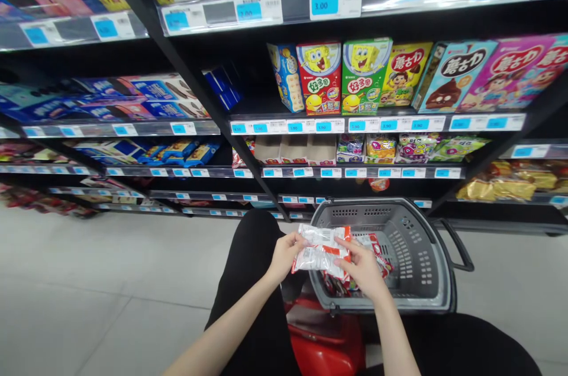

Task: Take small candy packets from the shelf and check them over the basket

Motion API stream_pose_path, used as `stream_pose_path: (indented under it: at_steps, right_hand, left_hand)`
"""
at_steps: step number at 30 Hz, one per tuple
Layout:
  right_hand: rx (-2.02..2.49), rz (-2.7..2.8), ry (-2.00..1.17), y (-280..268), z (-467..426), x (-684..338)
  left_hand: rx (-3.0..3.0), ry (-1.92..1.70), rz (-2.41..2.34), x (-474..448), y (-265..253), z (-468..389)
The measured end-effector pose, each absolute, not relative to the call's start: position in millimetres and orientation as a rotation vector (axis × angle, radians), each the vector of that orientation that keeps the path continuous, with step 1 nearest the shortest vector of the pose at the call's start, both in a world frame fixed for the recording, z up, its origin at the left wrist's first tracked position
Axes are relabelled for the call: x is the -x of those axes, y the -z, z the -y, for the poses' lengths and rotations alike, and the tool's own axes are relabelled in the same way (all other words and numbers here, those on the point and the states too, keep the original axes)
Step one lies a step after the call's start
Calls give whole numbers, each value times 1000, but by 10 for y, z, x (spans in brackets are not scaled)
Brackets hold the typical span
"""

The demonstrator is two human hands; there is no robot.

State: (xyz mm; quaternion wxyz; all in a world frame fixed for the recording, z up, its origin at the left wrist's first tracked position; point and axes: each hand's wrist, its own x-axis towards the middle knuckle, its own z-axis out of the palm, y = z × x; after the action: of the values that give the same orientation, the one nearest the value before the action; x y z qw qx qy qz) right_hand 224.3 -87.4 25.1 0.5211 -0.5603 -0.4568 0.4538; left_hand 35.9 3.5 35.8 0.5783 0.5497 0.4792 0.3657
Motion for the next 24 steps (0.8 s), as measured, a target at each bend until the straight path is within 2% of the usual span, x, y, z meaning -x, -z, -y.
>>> stream_pose_path:
  at_steps: [6,13,20,24]
  right_hand:
    - [1508,1119,-902,-288,864,-2199]
    - [1270,996,-1221,-445,924,-2223]
    - [1236,804,-1209,-376,908,-2249]
    - [1401,844,-1019,-416,907,-2259]
  left_hand:
    - [-1006,-797,-1020,-413,-285,-16]
    - [-615,-453,-815,-409,-246,52]
    - [-570,-587,-770,-458,-238,33]
    - [-579,-633,-732,-459,-244,17]
